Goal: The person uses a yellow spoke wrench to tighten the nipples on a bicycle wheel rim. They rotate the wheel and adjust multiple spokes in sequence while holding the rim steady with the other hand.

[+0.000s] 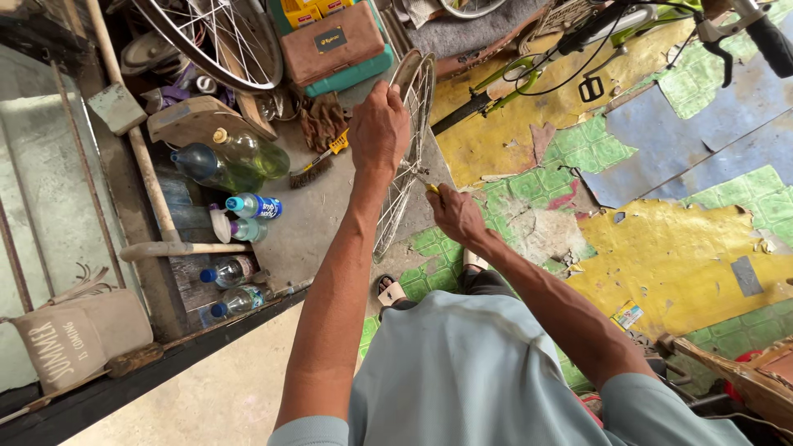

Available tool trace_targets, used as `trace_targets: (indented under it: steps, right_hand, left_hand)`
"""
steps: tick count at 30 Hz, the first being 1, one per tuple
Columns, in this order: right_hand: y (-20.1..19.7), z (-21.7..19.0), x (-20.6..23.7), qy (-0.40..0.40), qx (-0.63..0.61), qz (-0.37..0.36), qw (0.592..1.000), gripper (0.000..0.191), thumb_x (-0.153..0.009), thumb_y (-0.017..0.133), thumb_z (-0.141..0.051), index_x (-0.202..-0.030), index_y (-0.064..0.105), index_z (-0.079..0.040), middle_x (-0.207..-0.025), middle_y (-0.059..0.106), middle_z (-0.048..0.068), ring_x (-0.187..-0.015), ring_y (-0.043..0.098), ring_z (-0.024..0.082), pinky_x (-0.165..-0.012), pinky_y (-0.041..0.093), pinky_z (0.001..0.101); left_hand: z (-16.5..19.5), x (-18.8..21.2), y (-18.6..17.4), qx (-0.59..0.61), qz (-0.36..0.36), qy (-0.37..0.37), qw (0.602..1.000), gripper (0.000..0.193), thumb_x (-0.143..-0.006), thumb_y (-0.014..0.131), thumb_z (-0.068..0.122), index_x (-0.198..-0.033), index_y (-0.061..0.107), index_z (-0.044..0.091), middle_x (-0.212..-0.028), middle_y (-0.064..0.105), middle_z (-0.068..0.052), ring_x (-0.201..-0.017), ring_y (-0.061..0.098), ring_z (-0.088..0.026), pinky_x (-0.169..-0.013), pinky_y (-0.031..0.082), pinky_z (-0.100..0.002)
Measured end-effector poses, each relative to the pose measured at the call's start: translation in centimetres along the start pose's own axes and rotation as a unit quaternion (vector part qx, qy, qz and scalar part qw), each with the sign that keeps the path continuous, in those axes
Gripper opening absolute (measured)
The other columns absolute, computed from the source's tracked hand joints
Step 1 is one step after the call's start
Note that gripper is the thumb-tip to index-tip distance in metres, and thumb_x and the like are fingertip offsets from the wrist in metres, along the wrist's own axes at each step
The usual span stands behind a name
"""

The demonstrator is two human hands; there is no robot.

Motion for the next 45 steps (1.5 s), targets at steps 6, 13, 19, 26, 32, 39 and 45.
trace_targets:
  steps: [6, 13, 19, 26, 32, 39, 45]
  right_hand:
    - [-0.4, -0.5, -0.1, -0.087, -0.058, 0.087, 0.991, 0.033, -0.106, 0.052, -0.028, -0.088, 0.056, 0.0, -0.057, 0.053, 0.021, -0.044, 0.055, 0.035, -0.045, 0.042, 0.0474]
    - [-1.1, -0.3, -1.6, -0.082, 0.028, -0.011, 0.996, 0.034, -0.106, 0.055, -0.026, -0.084, 0.057, -0.002, -0.053, 0.053, 0.018, -0.041, 0.049, 0.032, -0.042, 0.038, 0.0465]
    - [-3.7, 1.0, -2.6, -0.101, 0.024, -0.03, 0.994, 0.038, -0.107, 0.053, -0.029, -0.08, 0.059, -0.003, -0.048, 0.05, 0.008, -0.035, 0.043, 0.019, -0.037, 0.035, 0.0402]
    - [-2.7, -0.2, -4.7, -0.059, -0.036, -0.08, 0.994, 0.043, -0.109, 0.046, -0.03, -0.078, 0.06, -0.003, -0.052, 0.051, 0.006, -0.038, 0.04, 0.018, -0.034, 0.036, 0.0401]
    - [-1.6, -1.4, -4.5, -0.107, -0.081, -0.019, 0.991, 0.041, -0.109, 0.046, -0.032, -0.082, 0.061, -0.005, -0.054, 0.053, 0.004, -0.039, 0.044, 0.013, -0.036, 0.038, 0.0341]
    - [0.6, -2.1, -2.0, -0.058, -0.145, -0.002, 0.988, 0.036, -0.109, 0.044, -0.026, -0.087, 0.06, -0.003, -0.06, 0.056, 0.008, -0.041, 0.045, 0.02, -0.035, 0.04, 0.0405]
    - [1.0, -3.5, -1.7, -0.102, -0.104, 0.082, 0.986, 0.026, -0.108, 0.052, -0.022, -0.095, 0.061, -0.001, -0.062, 0.057, 0.015, -0.046, 0.054, 0.023, -0.047, 0.044, 0.0428]
  left_hand:
    - [-0.5, -0.2, -0.5, 0.017, 0.006, 0.01, 1.0, 0.03, -0.103, 0.049, 0.033, -0.093, 0.067, 0.011, -0.092, 0.076, -0.017, -0.087, 0.071, -0.042, -0.078, 0.054, -0.052]
    - [-0.1, -0.1, -1.0, 0.028, 0.005, 0.007, 1.0, 0.03, -0.103, 0.049, 0.033, -0.093, 0.067, 0.011, -0.093, 0.076, -0.016, -0.088, 0.072, -0.042, -0.078, 0.054, -0.053]
    - [0.8, -0.5, -1.0, 0.006, 0.015, 0.016, 1.0, 0.03, -0.103, 0.05, 0.033, -0.093, 0.068, 0.011, -0.092, 0.076, -0.017, -0.089, 0.07, -0.044, -0.077, 0.053, -0.054]
    - [1.1, -0.8, -0.4, 0.006, -0.015, -0.001, 1.0, 0.031, -0.103, 0.048, 0.034, -0.095, 0.068, 0.012, -0.09, 0.076, -0.016, -0.091, 0.07, -0.042, -0.078, 0.053, -0.053]
    - [0.1, -1.6, -0.5, -0.006, -0.012, 0.0, 1.0, 0.033, -0.104, 0.047, 0.035, -0.097, 0.07, 0.012, -0.093, 0.076, -0.017, -0.092, 0.071, -0.041, -0.083, 0.055, -0.051]
    - [0.1, -1.6, -0.7, 0.002, -0.007, -0.014, 1.0, 0.032, -0.102, 0.048, 0.034, -0.098, 0.071, 0.012, -0.095, 0.076, -0.017, -0.096, 0.069, -0.043, -0.085, 0.052, -0.053]
    - [-0.4, -1.8, -0.6, 0.009, -0.003, -0.011, 1.0, 0.032, -0.101, 0.048, 0.034, -0.098, 0.071, 0.012, -0.094, 0.076, -0.018, -0.095, 0.069, -0.043, -0.085, 0.052, -0.053]
Point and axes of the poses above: each hand's wrist, its own x-axis away from the middle knuckle, its own y-axis out of the palm, z = x × y, the point moved 1 cm from there along -x, towards the middle knuckle
